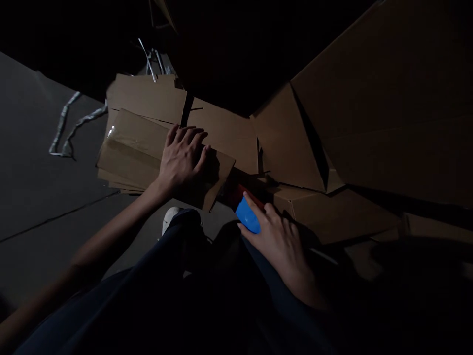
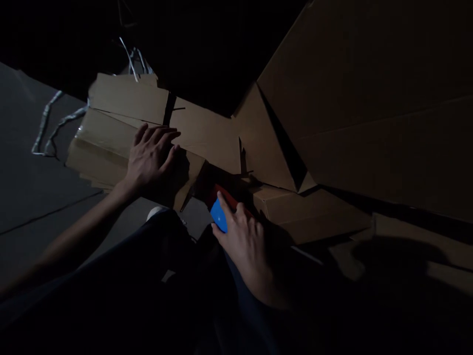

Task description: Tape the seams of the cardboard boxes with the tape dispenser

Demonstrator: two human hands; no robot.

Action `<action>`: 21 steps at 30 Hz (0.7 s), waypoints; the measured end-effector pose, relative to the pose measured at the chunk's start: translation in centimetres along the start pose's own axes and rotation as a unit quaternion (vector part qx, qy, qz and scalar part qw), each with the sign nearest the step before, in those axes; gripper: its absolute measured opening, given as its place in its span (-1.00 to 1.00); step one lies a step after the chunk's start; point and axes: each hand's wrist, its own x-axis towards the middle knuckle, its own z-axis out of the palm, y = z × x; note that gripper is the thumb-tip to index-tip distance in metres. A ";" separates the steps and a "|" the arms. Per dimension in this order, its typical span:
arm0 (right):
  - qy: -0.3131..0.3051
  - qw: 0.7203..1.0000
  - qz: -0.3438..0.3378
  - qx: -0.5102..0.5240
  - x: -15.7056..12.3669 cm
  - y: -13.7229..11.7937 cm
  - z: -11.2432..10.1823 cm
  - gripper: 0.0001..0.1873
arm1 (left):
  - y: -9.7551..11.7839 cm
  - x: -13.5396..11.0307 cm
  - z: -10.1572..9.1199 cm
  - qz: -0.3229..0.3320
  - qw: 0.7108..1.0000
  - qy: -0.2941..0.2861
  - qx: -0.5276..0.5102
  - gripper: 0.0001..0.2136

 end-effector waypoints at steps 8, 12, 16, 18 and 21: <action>0.012 0.997 0.049 0.056 1.8 -2.0 1.6 -0.37 | 0.1 0.0 0.3 -0.008 1.000 -0.001 0.004 -0.53; 0.025 0.996 0.044 0.074 2.4 -2.8 2.0 -0.41 | 0.2 0.0 0.2 -0.014 1.000 -0.006 0.002 -0.54; 0.015 0.996 0.053 0.067 2.4 -3.9 2.0 -0.42 | 0.4 0.0 0.1 -0.021 1.000 -0.015 -0.001 -0.55; 0.014 0.997 0.057 0.058 2.2 -4.6 1.8 -0.42 | 0.5 0.1 0.1 -0.021 1.000 -0.016 0.011 -0.56; 0.021 0.997 0.052 0.056 2.1 -5.3 1.3 -0.42 | 0.5 0.1 0.2 -0.014 0.999 -0.014 0.044 -0.56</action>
